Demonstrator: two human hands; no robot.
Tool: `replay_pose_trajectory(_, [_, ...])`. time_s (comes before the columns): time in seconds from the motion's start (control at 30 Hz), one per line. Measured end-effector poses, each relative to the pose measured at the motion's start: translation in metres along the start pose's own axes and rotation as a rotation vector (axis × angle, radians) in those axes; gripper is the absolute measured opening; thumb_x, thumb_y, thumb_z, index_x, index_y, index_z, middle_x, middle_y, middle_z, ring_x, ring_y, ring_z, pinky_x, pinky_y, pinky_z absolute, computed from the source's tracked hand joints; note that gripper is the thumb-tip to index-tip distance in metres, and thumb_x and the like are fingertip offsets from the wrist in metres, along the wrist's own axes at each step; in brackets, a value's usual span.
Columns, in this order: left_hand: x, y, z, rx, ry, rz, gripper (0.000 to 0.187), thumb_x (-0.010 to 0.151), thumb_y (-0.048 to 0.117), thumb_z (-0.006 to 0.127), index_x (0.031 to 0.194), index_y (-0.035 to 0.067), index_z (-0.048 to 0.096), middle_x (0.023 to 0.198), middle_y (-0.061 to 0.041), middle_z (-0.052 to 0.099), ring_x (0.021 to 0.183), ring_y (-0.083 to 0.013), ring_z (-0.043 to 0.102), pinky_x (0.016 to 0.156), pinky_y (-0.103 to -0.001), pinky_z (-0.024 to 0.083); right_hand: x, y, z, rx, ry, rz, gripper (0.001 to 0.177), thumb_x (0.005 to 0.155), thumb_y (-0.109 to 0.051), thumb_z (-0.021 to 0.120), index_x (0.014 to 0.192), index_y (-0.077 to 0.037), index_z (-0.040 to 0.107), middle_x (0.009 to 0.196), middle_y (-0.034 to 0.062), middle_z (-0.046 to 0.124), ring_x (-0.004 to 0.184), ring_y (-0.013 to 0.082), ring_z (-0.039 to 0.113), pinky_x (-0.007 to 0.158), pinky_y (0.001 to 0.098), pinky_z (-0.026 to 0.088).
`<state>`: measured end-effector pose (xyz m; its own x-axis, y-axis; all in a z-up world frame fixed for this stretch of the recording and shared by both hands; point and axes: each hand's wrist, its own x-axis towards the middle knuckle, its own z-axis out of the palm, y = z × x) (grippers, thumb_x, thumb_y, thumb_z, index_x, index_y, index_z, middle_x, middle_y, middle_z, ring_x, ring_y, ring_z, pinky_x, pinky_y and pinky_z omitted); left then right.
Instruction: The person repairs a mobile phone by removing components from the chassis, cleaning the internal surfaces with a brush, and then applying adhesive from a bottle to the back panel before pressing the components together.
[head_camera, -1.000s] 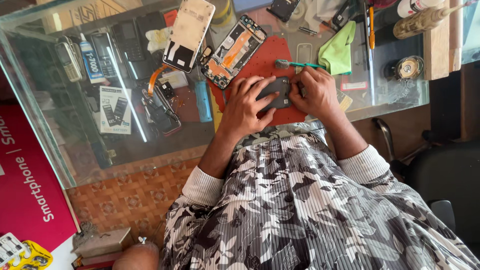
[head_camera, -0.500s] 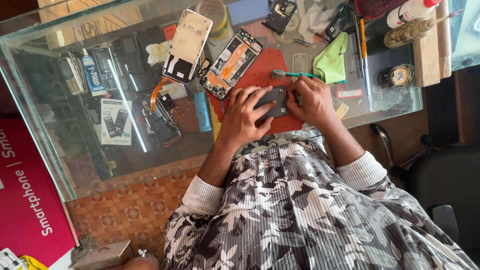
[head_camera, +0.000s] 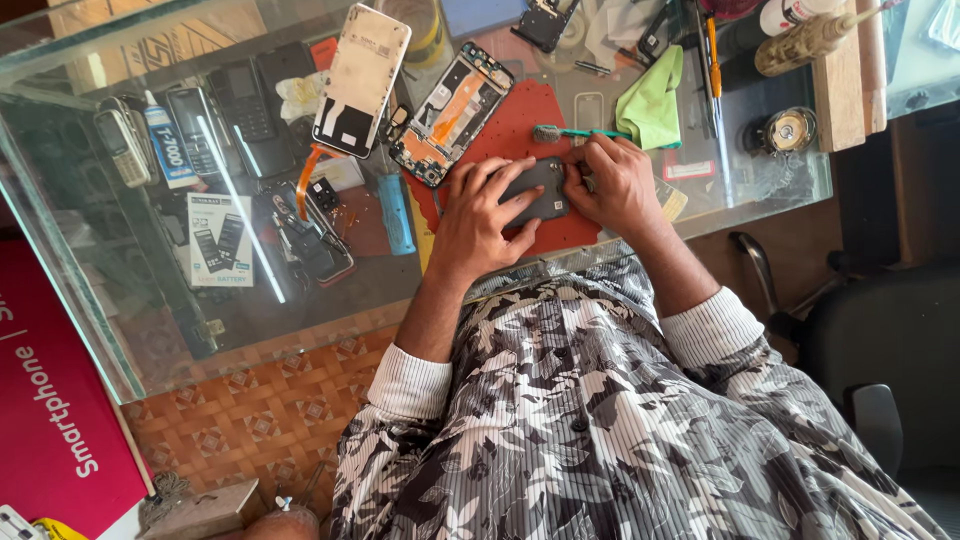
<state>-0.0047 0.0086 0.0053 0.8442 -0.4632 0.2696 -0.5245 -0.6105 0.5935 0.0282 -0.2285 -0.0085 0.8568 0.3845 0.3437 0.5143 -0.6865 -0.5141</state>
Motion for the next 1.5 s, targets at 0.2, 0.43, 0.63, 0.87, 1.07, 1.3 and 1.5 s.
replay_pose_trajectory(0.2, [0.000,0.002,-0.002,-0.001,0.006,0.006,0.035,0.084,0.025,0.080,0.115,0.009,0.078,0.146,-0.004,0.058,0.133,-0.0250,0.051,0.116,-0.047,0.035,-0.002,-0.001,0.001,-0.022,0.001,0.005,0.014,0.092,-0.003,0.074,0.100,-0.006,0.064,0.090,0.0061,0.063,0.074,0.0286,0.061,0.071,0.0410,0.049])
replay_pose_trajectory(0.43, [0.001,0.004,-0.003,-0.007,0.020,0.004,0.035,0.084,0.025,0.080,0.115,0.009,0.078,0.146,-0.004,0.059,0.133,-0.0258,0.052,0.116,-0.046,0.036,0.000,-0.003,-0.001,-0.022,0.004,-0.008,0.014,0.091,-0.005,0.075,0.100,-0.007,0.063,0.086,0.0049,0.061,0.073,0.0281,0.062,0.070,0.0408,0.049])
replay_pose_trajectory(0.63, [0.003,0.006,-0.005,-0.012,0.017,-0.006,0.034,0.083,0.024,0.080,0.114,0.009,0.078,0.145,-0.004,0.061,0.132,-0.0251,0.053,0.116,-0.045,0.036,-0.001,-0.001,0.001,-0.035,0.015,-0.012,0.015,0.089,-0.007,0.075,0.099,-0.008,0.063,0.083,0.0052,0.060,0.070,0.0287,0.060,0.067,0.0410,0.049])
replay_pose_trajectory(0.87, [0.001,0.004,-0.002,-0.008,0.025,-0.002,0.036,0.082,0.026,0.081,0.113,0.009,0.078,0.144,-0.004,0.061,0.132,-0.0262,0.053,0.116,-0.046,0.036,0.000,0.000,0.003,-0.006,0.021,-0.008,0.015,0.089,-0.007,0.074,0.098,-0.008,0.063,0.084,0.0060,0.061,0.071,0.0302,0.061,0.066,0.0420,0.050])
replay_pose_trajectory(1.07, [-0.002,0.006,0.001,0.011,0.020,-0.028,0.033,0.081,0.024,0.080,0.111,0.009,0.079,0.145,-0.005,0.061,0.132,-0.0277,0.053,0.114,-0.047,0.037,0.004,0.001,-0.001,0.001,0.015,-0.003,0.012,0.089,-0.005,0.072,0.097,-0.008,0.063,0.088,0.0091,0.064,0.072,0.0327,0.062,0.066,0.0443,0.049])
replay_pose_trajectory(1.3, [-0.006,-0.008,0.017,0.018,0.007,-0.004,0.034,0.088,0.026,0.078,0.116,0.006,0.077,0.150,-0.008,0.057,0.134,-0.0318,0.051,0.113,-0.051,0.038,-0.001,0.002,0.005,-0.006,-0.001,-0.003,0.015,0.092,-0.005,0.074,0.102,-0.007,0.063,0.091,0.0094,0.062,0.077,0.0320,0.062,0.071,0.0438,0.050])
replay_pose_trajectory(1.5, [0.000,0.005,0.000,0.038,-0.017,-0.033,0.034,0.085,0.023,0.079,0.115,0.008,0.078,0.150,-0.005,0.057,0.134,-0.0282,0.052,0.116,-0.048,0.038,0.001,0.002,-0.002,0.014,-0.020,-0.015,0.015,0.091,-0.003,0.074,0.101,-0.005,0.064,0.086,0.0075,0.061,0.072,0.0296,0.059,0.069,0.0423,0.048])
